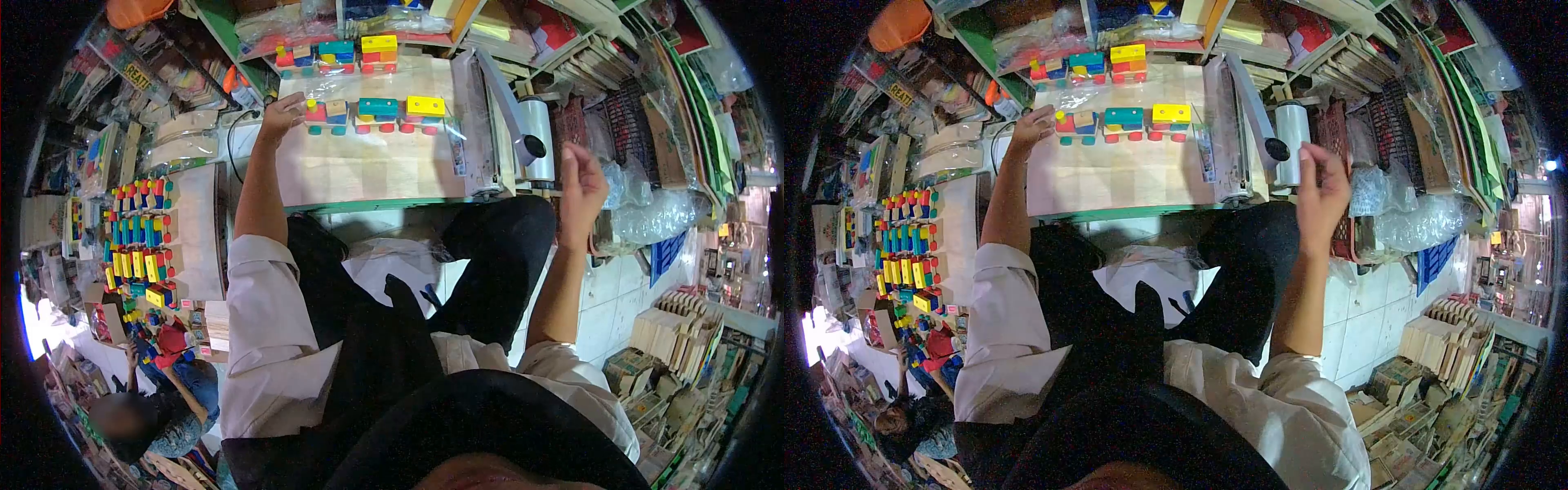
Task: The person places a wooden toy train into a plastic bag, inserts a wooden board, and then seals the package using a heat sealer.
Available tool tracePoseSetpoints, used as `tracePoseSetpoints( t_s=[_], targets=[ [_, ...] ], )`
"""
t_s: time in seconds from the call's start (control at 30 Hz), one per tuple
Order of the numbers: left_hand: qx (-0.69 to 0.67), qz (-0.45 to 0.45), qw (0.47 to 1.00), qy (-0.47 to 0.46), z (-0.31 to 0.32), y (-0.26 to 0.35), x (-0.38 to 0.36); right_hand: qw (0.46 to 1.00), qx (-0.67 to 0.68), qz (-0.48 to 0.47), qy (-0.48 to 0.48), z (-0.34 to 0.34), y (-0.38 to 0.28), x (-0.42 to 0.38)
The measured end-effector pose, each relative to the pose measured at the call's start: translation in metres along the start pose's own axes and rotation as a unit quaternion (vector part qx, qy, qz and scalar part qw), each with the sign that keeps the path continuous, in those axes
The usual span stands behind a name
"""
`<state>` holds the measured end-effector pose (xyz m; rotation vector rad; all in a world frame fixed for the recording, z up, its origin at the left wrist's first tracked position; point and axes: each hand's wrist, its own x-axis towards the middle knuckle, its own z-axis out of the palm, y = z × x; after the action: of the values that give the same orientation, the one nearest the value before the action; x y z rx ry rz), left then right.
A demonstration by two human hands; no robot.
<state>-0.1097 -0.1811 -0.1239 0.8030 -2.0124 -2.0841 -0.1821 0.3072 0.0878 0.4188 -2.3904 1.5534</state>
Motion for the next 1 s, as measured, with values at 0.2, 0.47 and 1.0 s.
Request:
tracePoseSetpoints(
  t_s=[0.2,0.47,1.0],
  targets=[
    [0.049,0.123,0.989,-0.062,-0.007,-0.009,0.001,0.993,-0.086,-0.056,-0.061,-0.002,0.024,0.037],
    [0.017,0.023,0.998,-0.058,-0.005,-0.001,0.004,0.963,-0.196,-0.039,-0.180,0.051,0.065,0.064],
    [0.125,0.082,0.988,0.032,0.016,0.061,-0.039,0.923,-0.358,-0.076,-0.117,0.101,0.138,0.025]
  ],
)
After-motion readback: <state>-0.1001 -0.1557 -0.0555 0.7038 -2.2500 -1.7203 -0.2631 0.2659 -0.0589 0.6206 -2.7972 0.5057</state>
